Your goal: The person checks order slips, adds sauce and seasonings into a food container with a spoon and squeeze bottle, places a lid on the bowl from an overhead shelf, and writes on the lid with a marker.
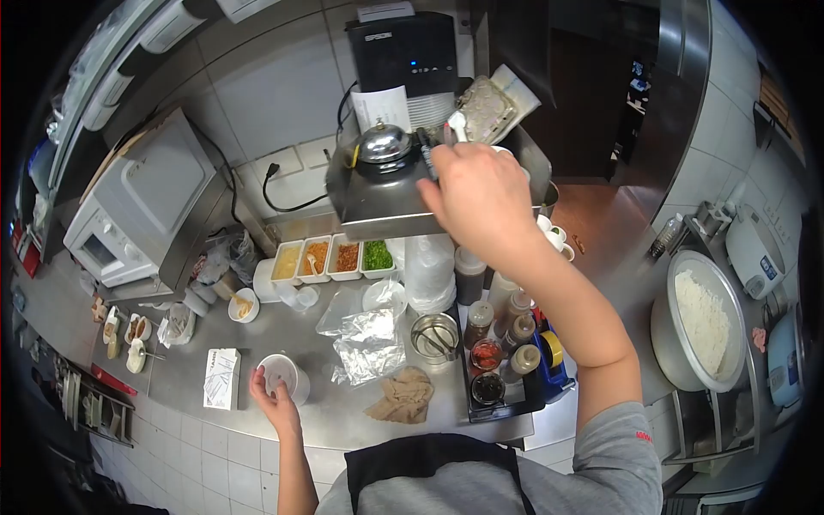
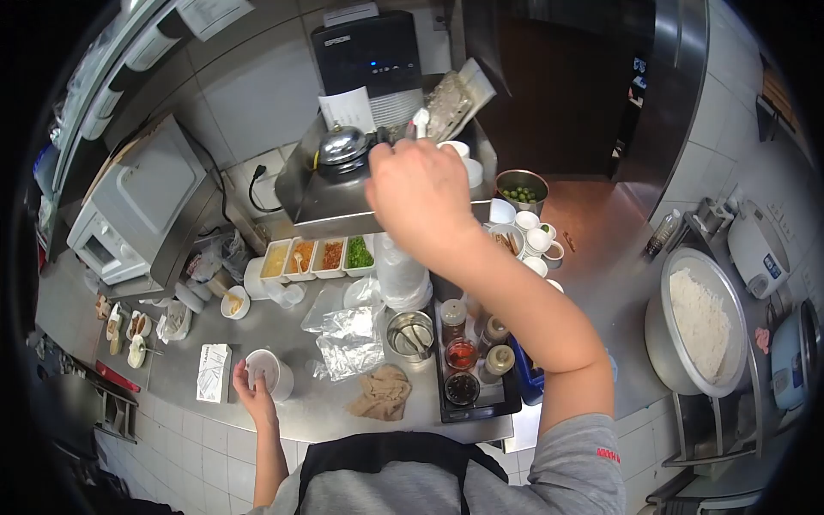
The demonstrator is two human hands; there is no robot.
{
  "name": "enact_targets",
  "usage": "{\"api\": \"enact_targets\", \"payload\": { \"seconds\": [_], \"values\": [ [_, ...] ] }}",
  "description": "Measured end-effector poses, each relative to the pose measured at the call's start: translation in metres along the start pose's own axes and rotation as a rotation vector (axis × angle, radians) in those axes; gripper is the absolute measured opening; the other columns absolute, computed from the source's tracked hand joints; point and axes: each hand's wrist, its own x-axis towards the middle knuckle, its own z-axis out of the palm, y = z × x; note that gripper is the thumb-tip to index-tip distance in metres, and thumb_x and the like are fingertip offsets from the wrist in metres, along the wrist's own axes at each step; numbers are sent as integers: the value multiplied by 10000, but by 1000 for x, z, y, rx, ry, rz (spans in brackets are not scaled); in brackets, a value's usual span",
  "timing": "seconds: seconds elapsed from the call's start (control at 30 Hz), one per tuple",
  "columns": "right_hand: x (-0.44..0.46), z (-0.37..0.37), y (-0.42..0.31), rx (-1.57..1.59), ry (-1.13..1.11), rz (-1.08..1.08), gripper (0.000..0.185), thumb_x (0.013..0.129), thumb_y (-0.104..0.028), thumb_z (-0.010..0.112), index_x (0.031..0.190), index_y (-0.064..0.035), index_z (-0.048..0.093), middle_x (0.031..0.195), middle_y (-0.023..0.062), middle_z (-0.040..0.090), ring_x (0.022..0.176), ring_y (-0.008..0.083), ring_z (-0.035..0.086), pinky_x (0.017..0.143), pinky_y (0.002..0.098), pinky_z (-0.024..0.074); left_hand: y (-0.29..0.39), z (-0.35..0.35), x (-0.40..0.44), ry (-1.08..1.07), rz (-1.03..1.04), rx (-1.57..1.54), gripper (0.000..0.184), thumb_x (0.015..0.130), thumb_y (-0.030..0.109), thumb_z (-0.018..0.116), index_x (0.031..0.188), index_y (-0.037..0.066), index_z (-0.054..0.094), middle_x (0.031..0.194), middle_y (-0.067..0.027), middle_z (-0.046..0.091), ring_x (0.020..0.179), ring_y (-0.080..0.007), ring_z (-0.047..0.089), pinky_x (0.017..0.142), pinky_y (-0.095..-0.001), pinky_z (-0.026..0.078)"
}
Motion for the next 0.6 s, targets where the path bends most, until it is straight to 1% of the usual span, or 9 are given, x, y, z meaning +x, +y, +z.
{"api": "enact_targets", "payload": {
  "seconds": [0.07, 0.1, 0.2, 0.3, 0.37, 0.43, 0.5, 0.53, 0.6],
  "values": [
    [5, 1, -4, -8, -85, 95, 209, 746, -216, 642, 736, -16, 582, 770, 153, 623, 744, 318, 620, 658, 417, 487, 3, -2, -5, 3, 18, -1, 486, 796, 8, 508, 1262, 110, 415, 1375, -89, 281, 1259, -273, 321, 1014, -436, 279],
    [7, 2, -3, 24, -38, 63, 128, 760, -122, 551, 731, -10, 603, 714, 195, 609, 681, 331, 626, 636, 419, 513, 3, -5, -5, 3, 40, -2, 484, 793, 7, 508, 1258, 105, 416, 1378, -93, 275, 1263, -275, 317, 1019, -437, 270],
    [9, -7, 0, 34, 245, 90, 151, 763, -151, 586, 803, -21, 652, 755, 160, 626, 694, 327, 624, 633, 407, 506, 24, -6, 1, -18, 187, -60, 424, 784, 22, 525, 1201, 68, 457, 1370, -135, 296, 1265, -302, 319, 1029, -442, 245],
    [-9, -59, -37, 222, 507, 124, 85, 784, -29, 629, 860, 3, 650, 787, 83, 605, 710, 144, 596, 638, 237, 463, 85, -6, 15, -109, 543, 78, 381, 738, 41, 583, 1113, 30, 519, 1314, -207, 370, 1244, -344, 338, 1012, -434, 263],
    [-30, -73, -64, 425, 592, 54, 119, 812, 62, 583, 926, 56, 616, 912, 85, 568, 788, 129, 565, 625, 191, 425, 110, -8, 22, -276, 671, 21, 416, 744, 94, 612, 1142, 33, 508, 1338, -188, 349, 1243, -327, 335, 1019, -426, 255],
    [-62, -80, -91, 629, 316, 36, 186, 729, 87, 587, 914, 76, 604, 870, 113, 542, 677, 109, 484, 554, 180, 364, 132, -11, 20, -496, 693, -166, 480, 765, 151, 634, 1199, 30, 468, 1360, -189, 312, 1254, -335, 311, 1023, -436, 246],
    [-61, -57, -122, 819, -67, -249, 250, 598, -29, 672, 833, 49, 639, 714, 91, 545, 608, 150, 477, 524, 206, 344, 138, -10, 16, -649, 717, -255, 491, 785, 209, 647, 1202, 39, 452, 1306, -201, 359, 1207, -358, 355, 975, -437, 309],
    [-62, -41, -148, 898, -180, -191, 231, 574, -47, 696, 790, 27, 659, 656, 65, 538, 588, 151, 487, 520, 215, 346, 136, -12, 18, -695, 757, -256, 466, 803, 243, 644, 1181, 46, 454, 1239, -216, 428, 1151, -371, 416, 922, -432, 380],
    [-78, -14, -180, 976, -373, 204, 279, 589, -99, 749, 815, 34, 654, 735, 61, 560, 627, 122, 496, 559, 238, 371, 107, -19, 27, -1018, 620, -124, 402, 841, 276, 595, 1134, 39, 456, 1064, -213, 515, 1002, -369, 495, 812, -429, 415]
  ]
}}
